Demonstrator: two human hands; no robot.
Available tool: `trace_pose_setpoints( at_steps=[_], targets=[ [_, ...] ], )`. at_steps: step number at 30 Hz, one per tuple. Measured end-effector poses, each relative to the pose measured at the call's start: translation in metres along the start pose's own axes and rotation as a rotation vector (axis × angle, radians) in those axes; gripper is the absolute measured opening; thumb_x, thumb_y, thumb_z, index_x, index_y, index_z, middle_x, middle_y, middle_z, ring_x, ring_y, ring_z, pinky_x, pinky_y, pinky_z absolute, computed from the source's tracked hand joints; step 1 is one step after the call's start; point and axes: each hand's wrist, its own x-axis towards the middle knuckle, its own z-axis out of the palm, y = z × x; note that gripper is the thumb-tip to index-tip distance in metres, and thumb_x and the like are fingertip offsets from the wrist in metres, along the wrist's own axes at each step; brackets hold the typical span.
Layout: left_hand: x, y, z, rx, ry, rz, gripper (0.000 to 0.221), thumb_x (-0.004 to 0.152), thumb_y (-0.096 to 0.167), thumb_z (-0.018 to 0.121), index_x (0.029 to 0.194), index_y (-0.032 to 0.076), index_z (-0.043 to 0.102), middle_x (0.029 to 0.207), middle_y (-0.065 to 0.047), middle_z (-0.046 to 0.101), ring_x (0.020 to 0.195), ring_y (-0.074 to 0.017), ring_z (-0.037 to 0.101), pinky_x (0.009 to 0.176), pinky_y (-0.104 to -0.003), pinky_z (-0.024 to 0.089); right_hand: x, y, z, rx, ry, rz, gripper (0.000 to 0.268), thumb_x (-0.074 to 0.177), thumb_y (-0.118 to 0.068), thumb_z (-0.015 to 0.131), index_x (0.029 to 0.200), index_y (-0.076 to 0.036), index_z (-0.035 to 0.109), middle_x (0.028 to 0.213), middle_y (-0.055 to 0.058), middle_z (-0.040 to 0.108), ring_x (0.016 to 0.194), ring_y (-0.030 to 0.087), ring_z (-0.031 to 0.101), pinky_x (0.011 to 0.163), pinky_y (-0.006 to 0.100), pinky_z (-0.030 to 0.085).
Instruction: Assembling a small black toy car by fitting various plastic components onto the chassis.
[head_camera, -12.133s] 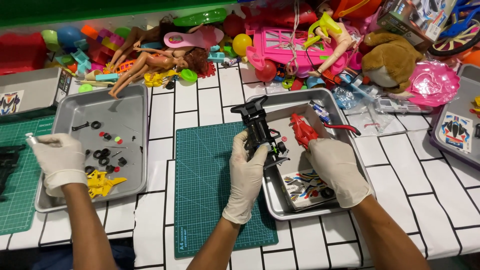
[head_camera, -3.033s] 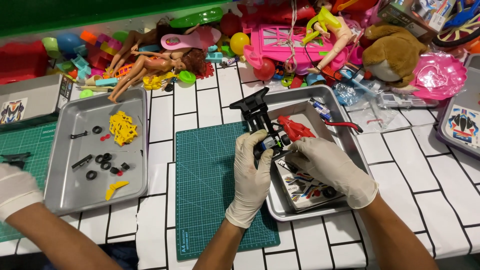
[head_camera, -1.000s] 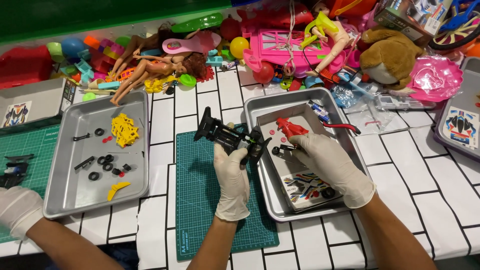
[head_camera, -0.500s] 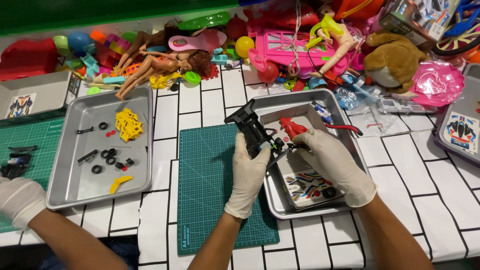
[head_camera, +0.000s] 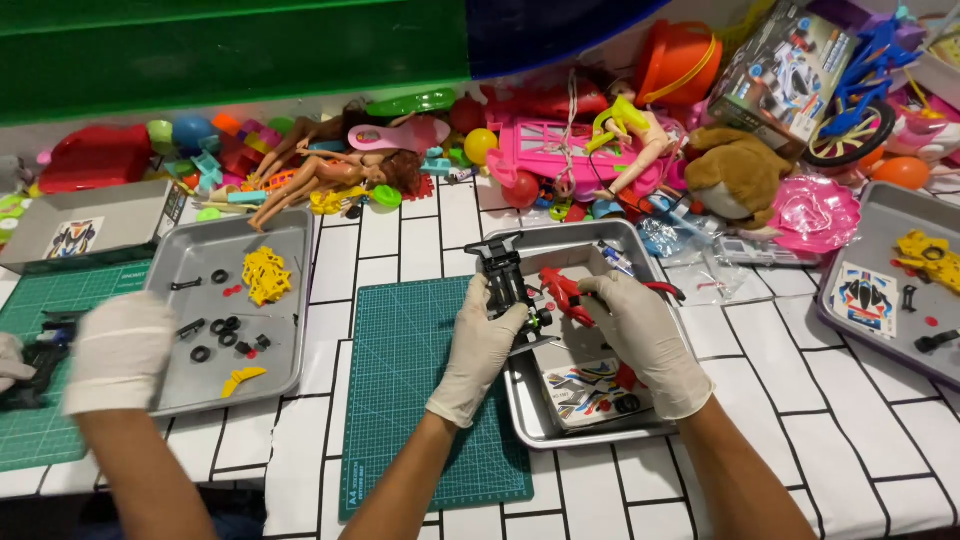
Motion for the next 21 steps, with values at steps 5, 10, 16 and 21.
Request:
trace_pose_setpoints(
  at_steps=[5, 10, 16, 21],
  targets=[
    [-0.011, 0.012, 0.006, 0.11, -0.103, 0.104, 0.077, 0.074, 0.004, 0.071, 0.142, 0.0, 0.035, 0.107, -0.018, 0.07, 0.091, -0.0257, 0.067, 0.078, -0.037, 0.059, -0.001, -0.016, -0.015, 0.058, 0.055, -0.01, 0.021, 0.083, -0.022, 0.077, 0.102, -0.026, 0.069, 0.081, -0.004, 0.065, 0.081, 0.016, 0.07, 0.071, 0.03, 0.058],
    [-0.011, -0.003, 0.003, 0.077, -0.14, 0.2, 0.091, 0.074, -0.001, 0.071, 0.151, -0.002, 0.022, 0.107, -0.02, 0.066, 0.088, -0.0261, 0.067, 0.075, -0.036, 0.06, 0.001, -0.017, -0.011, 0.11, 0.084, 0.015, 0.021, 0.084, -0.013, 0.076, 0.101, -0.023, 0.07, 0.077, -0.003, 0.064, 0.076, 0.017, 0.071, 0.071, 0.03, 0.058],
    [-0.01, -0.001, 0.0, 0.034, -0.158, 0.151, 0.064, 0.077, 0.013, 0.07, 0.132, 0.01, 0.037, 0.11, -0.011, 0.064, 0.094, -0.0197, 0.066, 0.085, -0.031, 0.058, 0.003, -0.035, -0.016, 0.206, 0.179, -0.201, 0.024, 0.087, -0.007, 0.074, 0.109, -0.013, 0.067, 0.093, 0.003, 0.071, 0.08, 0.02, 0.067, 0.071, 0.032, 0.053],
    [-0.013, -0.007, -0.001, 0.265, -0.146, 0.496, 0.024, 0.085, 0.013, 0.063, 0.109, 0.011, 0.061, 0.108, -0.004, 0.064, 0.103, -0.0206, 0.063, 0.095, -0.034, 0.049, 0.003, -0.06, -0.029, 0.207, 0.273, -0.333, 0.028, 0.088, 0.0, 0.077, 0.112, -0.005, 0.066, 0.091, 0.007, 0.07, 0.073, 0.017, 0.062, 0.069, 0.029, 0.053]
  ],
)
